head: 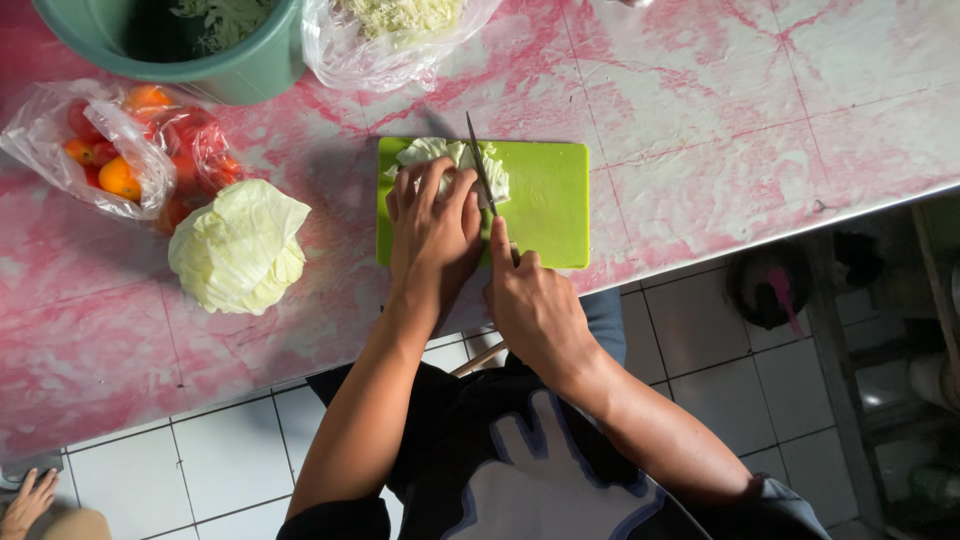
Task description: The person chops garlic and a cabbage leaf on a green cutting board using a knife, then uses the knife to scrape the chopped garlic into a bowl.
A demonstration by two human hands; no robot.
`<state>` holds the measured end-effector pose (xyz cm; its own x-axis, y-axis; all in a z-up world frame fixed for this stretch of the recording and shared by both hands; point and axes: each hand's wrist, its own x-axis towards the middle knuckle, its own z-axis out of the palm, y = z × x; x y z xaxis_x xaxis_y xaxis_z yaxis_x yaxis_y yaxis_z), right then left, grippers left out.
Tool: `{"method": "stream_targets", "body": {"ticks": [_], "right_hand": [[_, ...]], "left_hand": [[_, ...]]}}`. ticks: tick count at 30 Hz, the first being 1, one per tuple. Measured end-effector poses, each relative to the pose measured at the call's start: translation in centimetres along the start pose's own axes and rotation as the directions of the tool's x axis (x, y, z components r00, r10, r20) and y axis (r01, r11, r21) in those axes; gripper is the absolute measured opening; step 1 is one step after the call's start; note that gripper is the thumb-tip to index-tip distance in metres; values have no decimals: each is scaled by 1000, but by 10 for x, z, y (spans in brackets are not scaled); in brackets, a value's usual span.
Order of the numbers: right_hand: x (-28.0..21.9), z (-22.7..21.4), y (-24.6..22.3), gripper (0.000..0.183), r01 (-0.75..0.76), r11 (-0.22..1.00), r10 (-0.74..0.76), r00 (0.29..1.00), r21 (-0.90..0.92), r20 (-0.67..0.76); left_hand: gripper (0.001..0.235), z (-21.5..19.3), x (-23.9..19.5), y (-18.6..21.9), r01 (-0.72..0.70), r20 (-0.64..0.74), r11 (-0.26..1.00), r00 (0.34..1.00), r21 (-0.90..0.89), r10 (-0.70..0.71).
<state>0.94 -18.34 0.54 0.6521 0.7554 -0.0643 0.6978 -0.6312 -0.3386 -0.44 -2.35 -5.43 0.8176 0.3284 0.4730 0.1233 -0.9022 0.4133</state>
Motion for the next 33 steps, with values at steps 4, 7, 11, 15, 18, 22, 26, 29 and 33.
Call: {"method": "stream_targets", "body": {"ticks": [4, 7, 11, 15, 18, 22, 26, 29, 33], "right_hand": [[-12, -1, 0, 75, 23, 1000, -23, 999, -1, 41], [-20, -1, -1, 68, 20, 999, -19, 999, 25, -31], [-16, -5, -1, 70, -11, 999, 13, 998, 41, -65], [-13, 0, -4, 70, 6, 1000, -4, 999, 23, -52], [-12, 3, -8, 69, 58, 998, -60, 995, -29, -76], [-12, 6, -12, 69, 45, 999, -45, 997, -7, -60], [-10, 3, -14, 68, 52, 996, -55, 998, -78, -33], [-9, 4, -15, 68, 55, 996, -56, 998, -70, -13], [-7, 5, -15, 68, 49, 998, -49, 999, -32, -5]], "left_hand": [[23, 4, -1, -4, 8, -8, 1000, 1000, 15, -8], [23, 0, -1, -4, 11, -21, 999, 1000, -35, -12], [22, -12, 1, 6, 58, 11, 989, 998, -138, -57], [21, -17, 1, 6, 88, 72, 976, 995, -199, -75], [22, -11, 3, 4, 95, 42, 982, 995, -163, -89], [24, -10, 0, 2, 101, 64, 985, 994, -140, -93], [23, -10, 0, 4, 88, 57, 990, 995, -110, -83], [26, -3, 0, 0, 91, 55, 989, 995, -120, -84], [26, 3, -4, -5, 78, 34, 988, 997, -133, -74]]}}
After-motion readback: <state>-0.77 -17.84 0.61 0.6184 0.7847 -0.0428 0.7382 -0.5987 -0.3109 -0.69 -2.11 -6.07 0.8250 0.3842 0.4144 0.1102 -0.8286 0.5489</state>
